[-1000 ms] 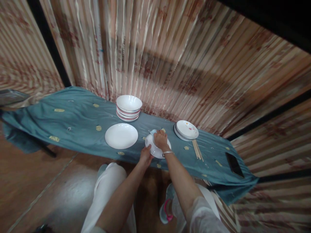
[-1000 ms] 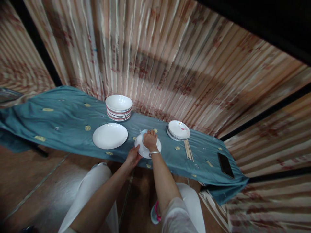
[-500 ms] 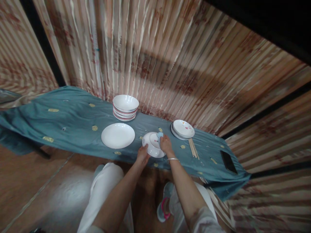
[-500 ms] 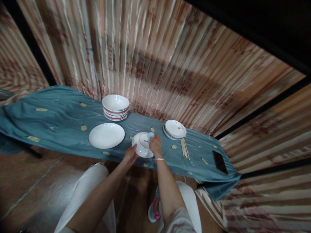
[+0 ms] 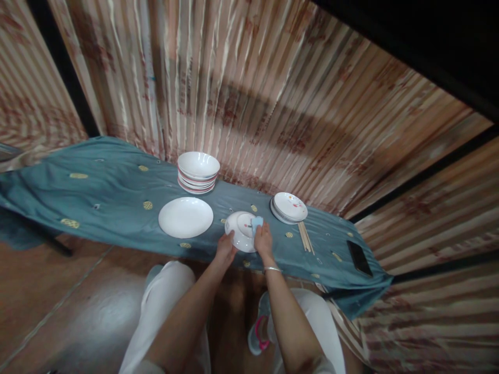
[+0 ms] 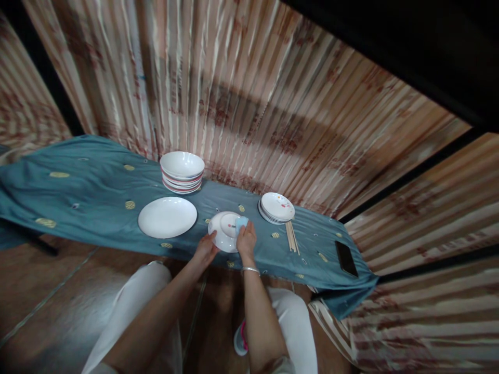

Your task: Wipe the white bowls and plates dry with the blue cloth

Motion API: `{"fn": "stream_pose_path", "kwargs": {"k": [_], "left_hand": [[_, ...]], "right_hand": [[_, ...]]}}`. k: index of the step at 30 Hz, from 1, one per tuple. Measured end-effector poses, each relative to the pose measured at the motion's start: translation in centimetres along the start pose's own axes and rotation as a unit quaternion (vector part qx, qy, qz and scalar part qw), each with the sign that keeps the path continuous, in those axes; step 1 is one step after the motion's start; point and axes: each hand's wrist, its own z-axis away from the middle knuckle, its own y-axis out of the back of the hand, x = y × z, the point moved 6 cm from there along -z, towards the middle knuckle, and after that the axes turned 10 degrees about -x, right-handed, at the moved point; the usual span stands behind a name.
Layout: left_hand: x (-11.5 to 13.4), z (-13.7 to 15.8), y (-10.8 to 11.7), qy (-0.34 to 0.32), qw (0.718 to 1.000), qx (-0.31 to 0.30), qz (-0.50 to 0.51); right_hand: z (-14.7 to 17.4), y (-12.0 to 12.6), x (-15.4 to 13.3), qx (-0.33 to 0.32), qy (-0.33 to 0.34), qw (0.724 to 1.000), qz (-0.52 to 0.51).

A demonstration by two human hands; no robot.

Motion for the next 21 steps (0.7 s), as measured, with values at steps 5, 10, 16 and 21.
{"fn": "stream_pose_path", "kwargs": {"k": [5,10,16,21], "left_hand": [[0.1,0.1,-0.2,-0.002,1.000,-0.004,0.000],[0.0,0.1,-0.2,-0.004,1.000,-0.004,0.003],[0.0,0.0,-0.3,-0.002,1.000,-0.018,0.006],[0.1,0.2,-0.5,-0.005,0.999,-0.032,0.008]], "right_hand": [[1.2,-0.7,0.8,0.025,-0.021,0.999,-0.033],[3.2,-1.0,0.7,0.085,0.010,0.994,-0.064],[5.7,-0.9,-0.4,0.109,0.062,0.991,-0.040],[7.2,-0.8,-2.0,0.105,0.103,0.989,0.008]]}}
